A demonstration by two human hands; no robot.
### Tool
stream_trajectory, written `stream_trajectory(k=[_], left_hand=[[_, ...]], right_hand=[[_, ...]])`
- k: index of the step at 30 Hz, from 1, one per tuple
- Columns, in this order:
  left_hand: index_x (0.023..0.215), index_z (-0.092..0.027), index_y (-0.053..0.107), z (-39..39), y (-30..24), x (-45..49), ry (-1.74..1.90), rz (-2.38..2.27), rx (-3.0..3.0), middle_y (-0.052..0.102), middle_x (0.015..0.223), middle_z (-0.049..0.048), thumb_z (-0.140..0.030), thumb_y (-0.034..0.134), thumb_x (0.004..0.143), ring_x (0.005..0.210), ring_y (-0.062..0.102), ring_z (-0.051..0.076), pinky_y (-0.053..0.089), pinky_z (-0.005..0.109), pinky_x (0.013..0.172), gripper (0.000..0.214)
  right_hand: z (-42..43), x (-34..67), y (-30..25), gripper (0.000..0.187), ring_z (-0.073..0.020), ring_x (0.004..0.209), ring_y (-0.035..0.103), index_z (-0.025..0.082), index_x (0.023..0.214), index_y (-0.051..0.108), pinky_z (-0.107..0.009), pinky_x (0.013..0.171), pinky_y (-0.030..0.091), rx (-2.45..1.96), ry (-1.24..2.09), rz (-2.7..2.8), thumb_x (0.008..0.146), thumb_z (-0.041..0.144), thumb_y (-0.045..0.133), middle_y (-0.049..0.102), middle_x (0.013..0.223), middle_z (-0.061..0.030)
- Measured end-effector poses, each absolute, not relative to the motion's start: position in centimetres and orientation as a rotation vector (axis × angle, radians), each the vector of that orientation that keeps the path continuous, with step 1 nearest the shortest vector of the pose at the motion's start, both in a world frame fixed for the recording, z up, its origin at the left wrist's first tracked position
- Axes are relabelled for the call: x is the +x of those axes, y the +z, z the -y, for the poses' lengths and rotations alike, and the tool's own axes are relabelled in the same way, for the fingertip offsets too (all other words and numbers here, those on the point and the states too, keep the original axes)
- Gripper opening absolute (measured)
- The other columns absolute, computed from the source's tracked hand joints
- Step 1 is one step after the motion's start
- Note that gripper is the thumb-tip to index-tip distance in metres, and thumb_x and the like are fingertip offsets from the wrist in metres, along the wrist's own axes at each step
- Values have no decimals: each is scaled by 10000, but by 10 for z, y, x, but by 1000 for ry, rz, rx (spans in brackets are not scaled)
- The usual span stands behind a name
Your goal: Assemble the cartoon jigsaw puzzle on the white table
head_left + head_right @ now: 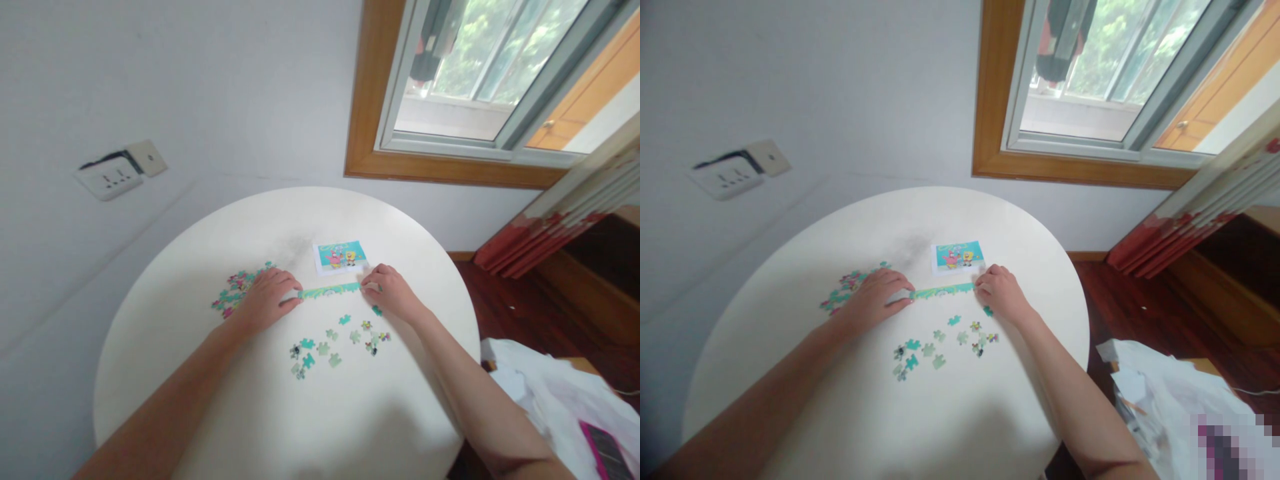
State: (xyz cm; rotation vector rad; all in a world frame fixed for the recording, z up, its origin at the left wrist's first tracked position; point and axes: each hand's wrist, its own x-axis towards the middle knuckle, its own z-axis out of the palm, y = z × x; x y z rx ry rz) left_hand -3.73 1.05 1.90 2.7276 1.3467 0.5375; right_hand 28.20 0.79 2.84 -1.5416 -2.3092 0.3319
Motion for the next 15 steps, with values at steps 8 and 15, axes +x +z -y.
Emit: stream_trajectory(k=[8,15], left_hand=[[944,-230,648,-9,20,-33,535,-1377,2711,638,1003,46,-332,573,848,1018,520,244,351,402,945,159],[931,-222,645,-8,20,-31,560,-1362,2687,630,991,49,-335,561,858,1017,507,242,342,405,951,159]], right_hand=[[-10,276,26,133,-185,900,564,205,882,727,-298,853,424,-1568,305,2280,806,194,618,617,907,-61],[-10,273,26,142,-186,899,569,198,873,727,-295,856,422,-1585,297,2274,808,188,602,625,892,-58]])
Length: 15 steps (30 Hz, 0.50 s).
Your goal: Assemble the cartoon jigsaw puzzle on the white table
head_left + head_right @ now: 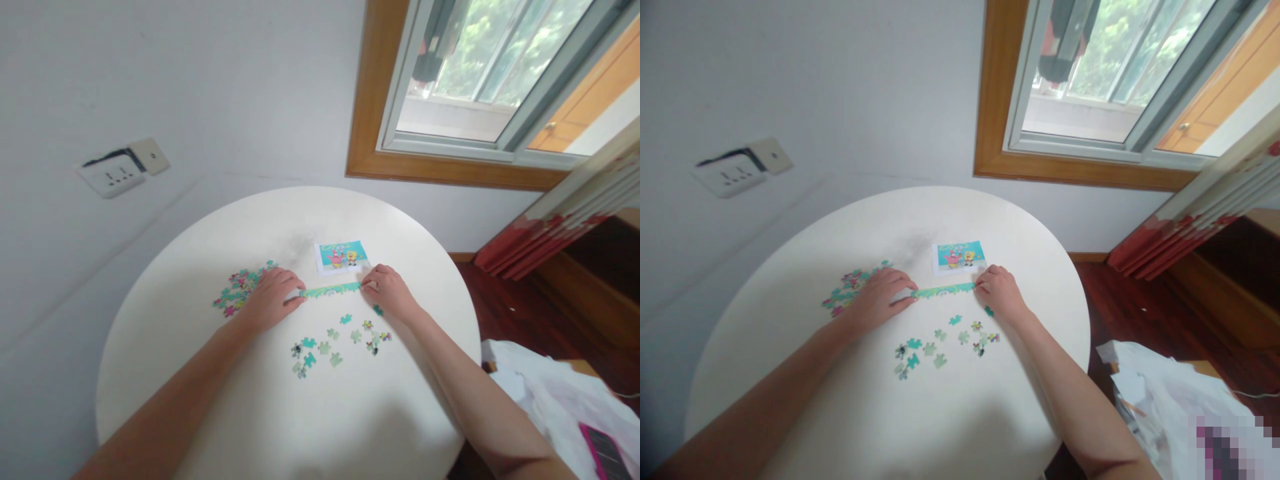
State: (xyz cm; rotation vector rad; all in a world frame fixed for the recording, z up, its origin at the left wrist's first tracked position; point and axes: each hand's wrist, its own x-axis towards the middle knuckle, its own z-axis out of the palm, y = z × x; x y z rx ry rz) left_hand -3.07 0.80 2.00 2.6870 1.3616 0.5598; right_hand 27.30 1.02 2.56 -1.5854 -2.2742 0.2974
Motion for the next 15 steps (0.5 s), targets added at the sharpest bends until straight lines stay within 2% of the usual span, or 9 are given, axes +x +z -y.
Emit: stream_trajectory(k=[15], left_hand=[[941,-230,639,-10,15,-33,593,-1320,2716,640,981,47,-357,562,859,1014,521,240,364,406,932,170]], right_hand=[[-9,273,30,128,-175,828,574,190,847,730,-279,791,429,-1557,322,2271,822,227,610,643,862,-62]])
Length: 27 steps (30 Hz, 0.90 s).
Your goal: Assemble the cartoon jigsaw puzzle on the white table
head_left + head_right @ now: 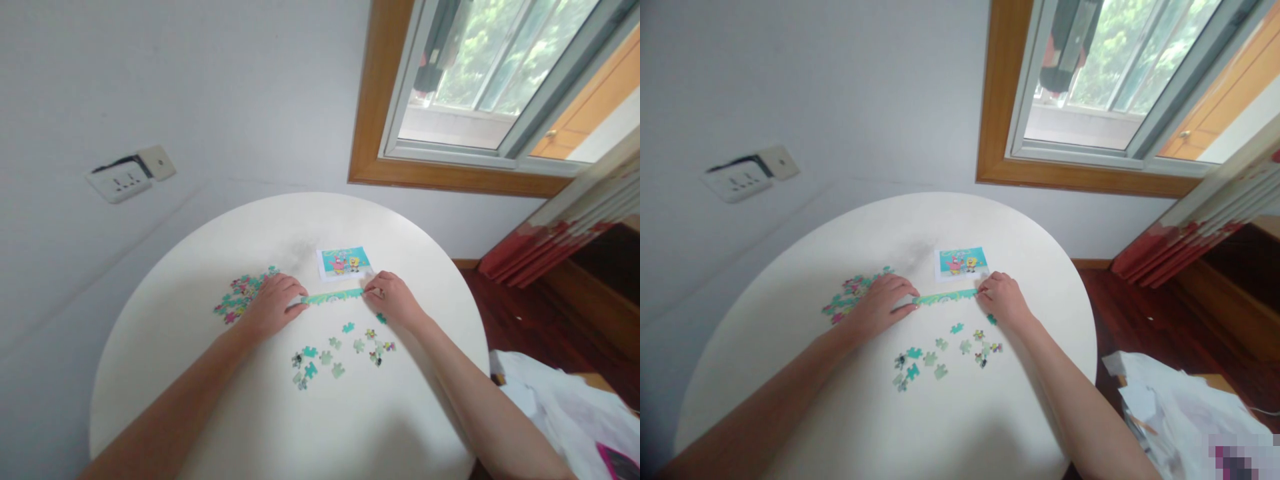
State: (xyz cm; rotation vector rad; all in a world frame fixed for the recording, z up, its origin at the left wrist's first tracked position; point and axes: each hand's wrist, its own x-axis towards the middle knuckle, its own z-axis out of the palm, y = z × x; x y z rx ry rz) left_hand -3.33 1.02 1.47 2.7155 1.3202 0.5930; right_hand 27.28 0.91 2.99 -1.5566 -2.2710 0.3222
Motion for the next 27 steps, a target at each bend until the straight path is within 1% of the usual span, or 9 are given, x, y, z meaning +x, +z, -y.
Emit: stream_trajectory(k=[3,10,18,27], left_hand=[[947,-234,633,-9,16,-33,581,-1313,2741,635,980,45,-358,555,868,1010,523,237,362,406,938,167],[1065,-205,573,-4,25,-29,736,-1332,2723,594,1045,67,-267,492,900,1017,520,219,387,393,945,194],[1028,-205,592,-3,24,-25,752,-1208,2757,589,997,56,-230,511,886,972,519,211,396,370,900,165],[1004,-211,608,-4,21,-24,749,-1157,2716,585,986,47,-227,514,882,968,520,202,401,360,904,155]], right_hand=[[-9,275,30,154,-169,802,572,202,851,726,-278,763,425,-1533,327,2264,846,261,584,642,854,-56],[-14,286,29,155,-150,731,567,182,849,704,-269,713,427,-1500,266,2181,853,216,553,640,827,-49],[-17,288,31,164,-157,734,574,172,843,707,-273,715,437,-1450,243,2180,851,194,545,647,805,-56],[-19,292,32,185,-161,741,577,183,865,721,-273,710,431,-1445,223,2188,863,204,538,662,812,-54]])
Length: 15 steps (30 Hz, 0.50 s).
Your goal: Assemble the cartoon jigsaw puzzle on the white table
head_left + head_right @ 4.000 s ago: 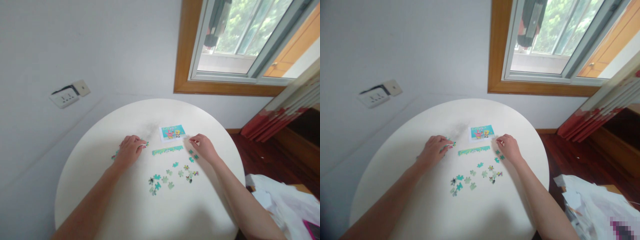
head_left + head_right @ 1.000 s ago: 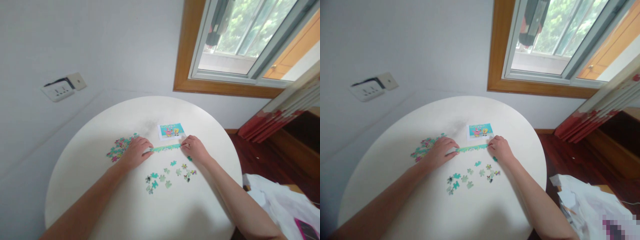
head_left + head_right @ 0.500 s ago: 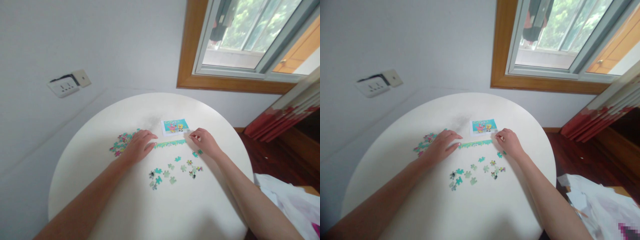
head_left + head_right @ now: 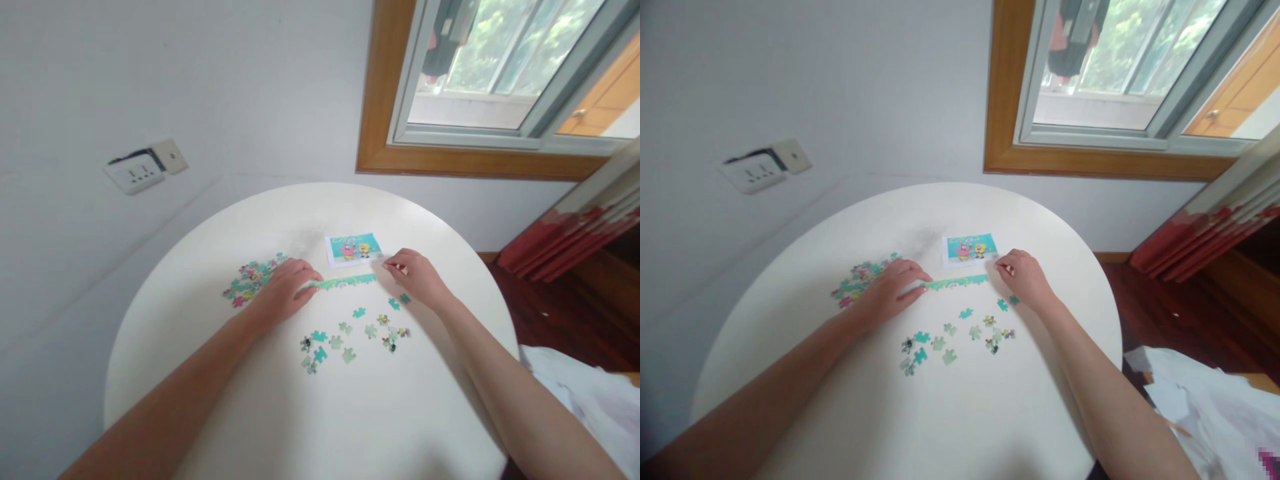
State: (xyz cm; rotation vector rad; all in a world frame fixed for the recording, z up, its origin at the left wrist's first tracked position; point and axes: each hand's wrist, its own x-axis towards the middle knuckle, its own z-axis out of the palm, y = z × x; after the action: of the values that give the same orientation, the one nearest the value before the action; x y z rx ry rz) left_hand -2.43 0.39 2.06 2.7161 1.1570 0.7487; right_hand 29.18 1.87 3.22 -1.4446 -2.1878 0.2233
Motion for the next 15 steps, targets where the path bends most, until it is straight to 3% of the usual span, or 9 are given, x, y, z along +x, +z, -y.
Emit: stream_trajectory(k=[9,15], left_hand=[[954,-207,640,0,25,-23,709,-1153,2735,587,973,51,-245,489,896,960,517,201,397,355,893,166],[884,-212,685,9,43,-21,598,-1136,2750,608,850,45,-259,466,918,854,527,185,398,333,819,226]], right_hand=[[-17,291,38,184,-150,723,575,184,862,724,-263,687,428,-1479,234,2143,859,204,542,660,805,-46],[-16,291,38,182,-146,708,576,187,866,721,-265,667,429,-1473,239,2132,856,210,541,661,816,-46]])
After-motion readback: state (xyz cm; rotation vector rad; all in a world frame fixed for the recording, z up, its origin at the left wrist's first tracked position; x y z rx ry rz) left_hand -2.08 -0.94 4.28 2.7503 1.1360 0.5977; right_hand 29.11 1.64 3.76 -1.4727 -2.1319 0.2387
